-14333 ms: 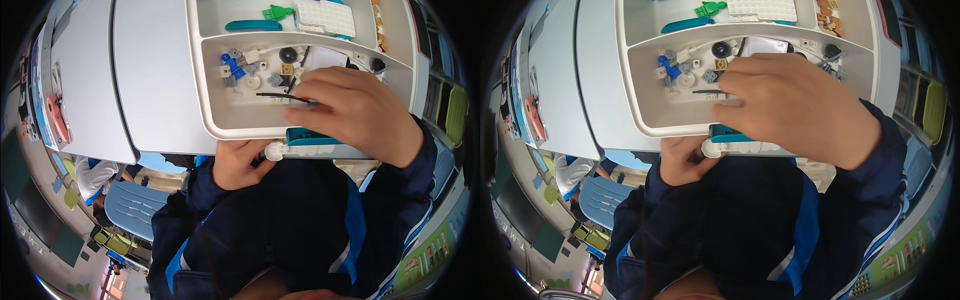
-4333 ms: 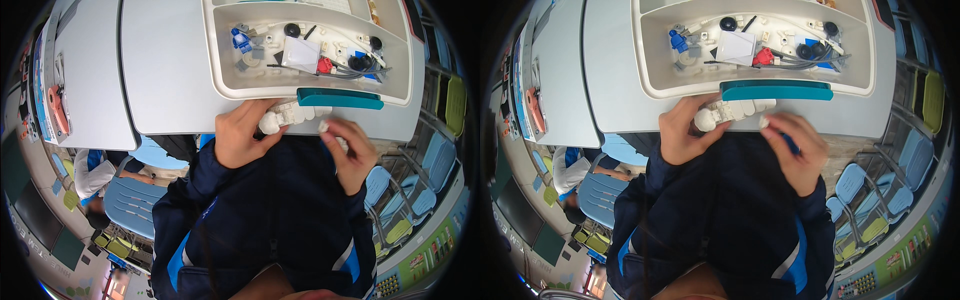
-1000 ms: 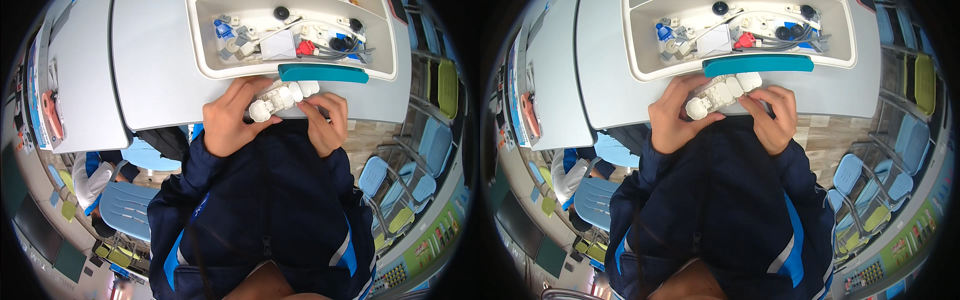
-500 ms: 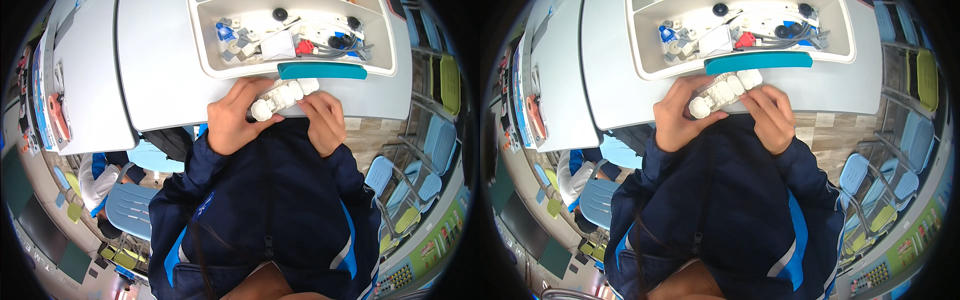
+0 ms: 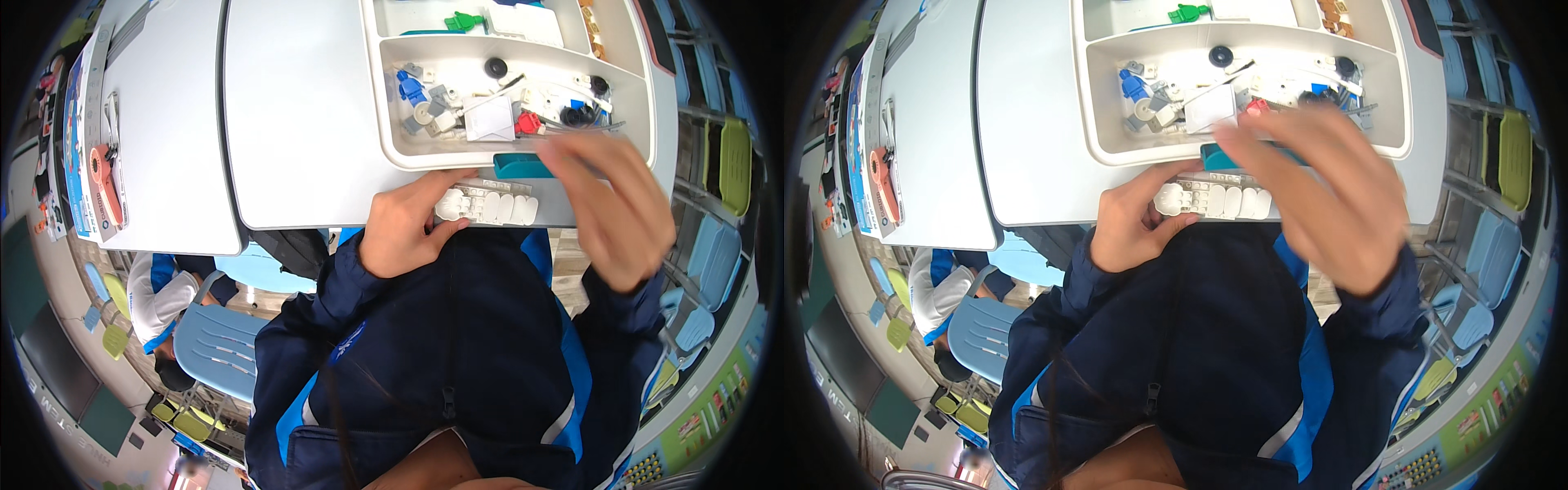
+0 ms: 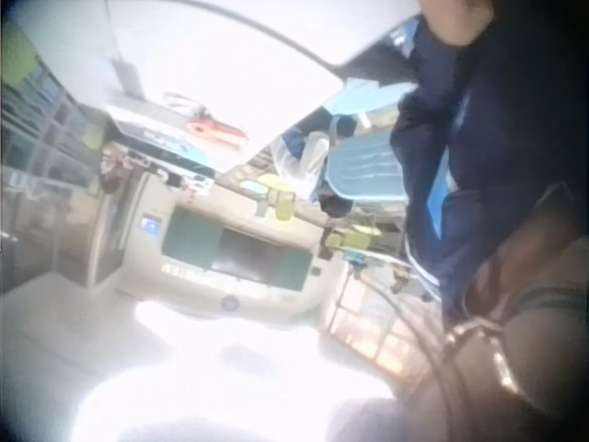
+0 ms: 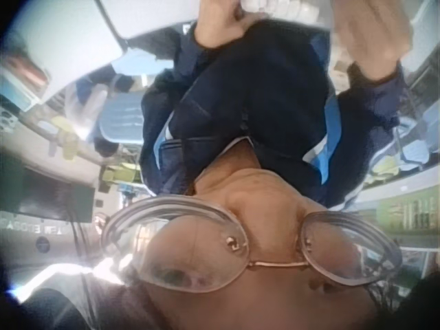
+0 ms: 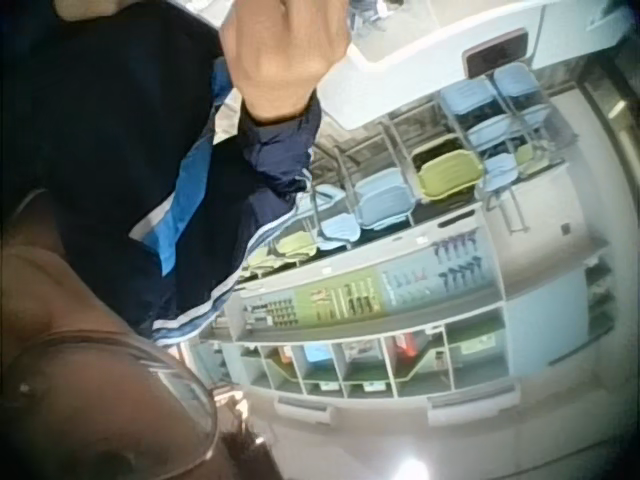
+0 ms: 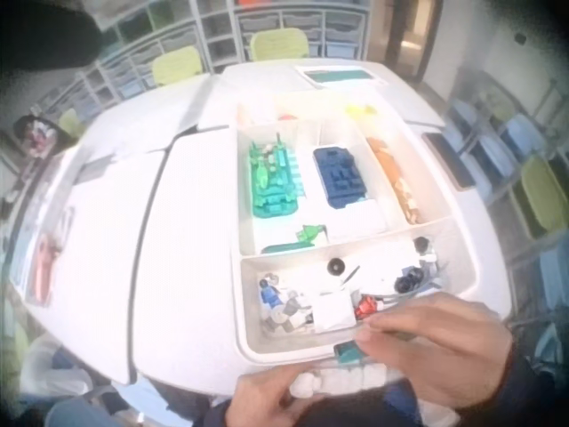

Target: The person repeatedly picks small white plastic pieces from a compartmentalized tray and snaps them together to form a linear assembly. They handle the growing assembly with both hands, occasionally rotating it and adding more pieces one at a time.

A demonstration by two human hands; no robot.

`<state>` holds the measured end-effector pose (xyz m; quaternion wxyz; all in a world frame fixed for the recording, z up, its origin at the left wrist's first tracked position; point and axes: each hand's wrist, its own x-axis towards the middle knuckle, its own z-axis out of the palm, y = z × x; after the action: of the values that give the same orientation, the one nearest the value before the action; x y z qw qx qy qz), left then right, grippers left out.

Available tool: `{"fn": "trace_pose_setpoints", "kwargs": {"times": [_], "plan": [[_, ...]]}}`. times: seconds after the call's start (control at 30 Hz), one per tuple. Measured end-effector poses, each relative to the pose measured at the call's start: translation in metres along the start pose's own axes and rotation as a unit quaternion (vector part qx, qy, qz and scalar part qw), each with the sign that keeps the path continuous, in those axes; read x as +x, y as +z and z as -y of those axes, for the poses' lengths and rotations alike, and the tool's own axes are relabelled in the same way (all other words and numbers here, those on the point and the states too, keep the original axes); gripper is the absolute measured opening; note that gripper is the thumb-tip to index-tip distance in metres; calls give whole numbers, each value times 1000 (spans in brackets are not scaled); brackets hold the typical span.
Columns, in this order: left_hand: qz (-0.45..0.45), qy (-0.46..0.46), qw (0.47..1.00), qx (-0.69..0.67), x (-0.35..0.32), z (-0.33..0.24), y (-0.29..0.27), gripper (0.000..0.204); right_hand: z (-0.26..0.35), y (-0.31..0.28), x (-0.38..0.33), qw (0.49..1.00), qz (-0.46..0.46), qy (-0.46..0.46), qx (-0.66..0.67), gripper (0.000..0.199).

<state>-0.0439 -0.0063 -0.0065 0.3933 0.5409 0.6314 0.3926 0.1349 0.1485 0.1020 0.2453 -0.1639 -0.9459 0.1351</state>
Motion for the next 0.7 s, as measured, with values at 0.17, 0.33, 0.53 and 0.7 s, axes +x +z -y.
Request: {"fn": "trace_pose_setpoints", "kwargs": {"times": [0.17, 0.33, 0.53, 0.7], "plan": [[-2, 21, 1000, -10, 3, 3, 0, 64, -52, 59, 59, 979, 119, -143, -89, 25], [-16, 25, 1000, -6, -1, 6, 0, 66, -62, 88, 70, 962, 140, -202, -119, 15], [-19, 43, 999, 18, 0, 10, 3, 63, -60, 91, 76, 954, 184, -204, -122, 16], [-28, 42, 999, 19, 4, 7, 3, 54, -61, 100, 74, 943, 196, -213, -166, 15]]}}
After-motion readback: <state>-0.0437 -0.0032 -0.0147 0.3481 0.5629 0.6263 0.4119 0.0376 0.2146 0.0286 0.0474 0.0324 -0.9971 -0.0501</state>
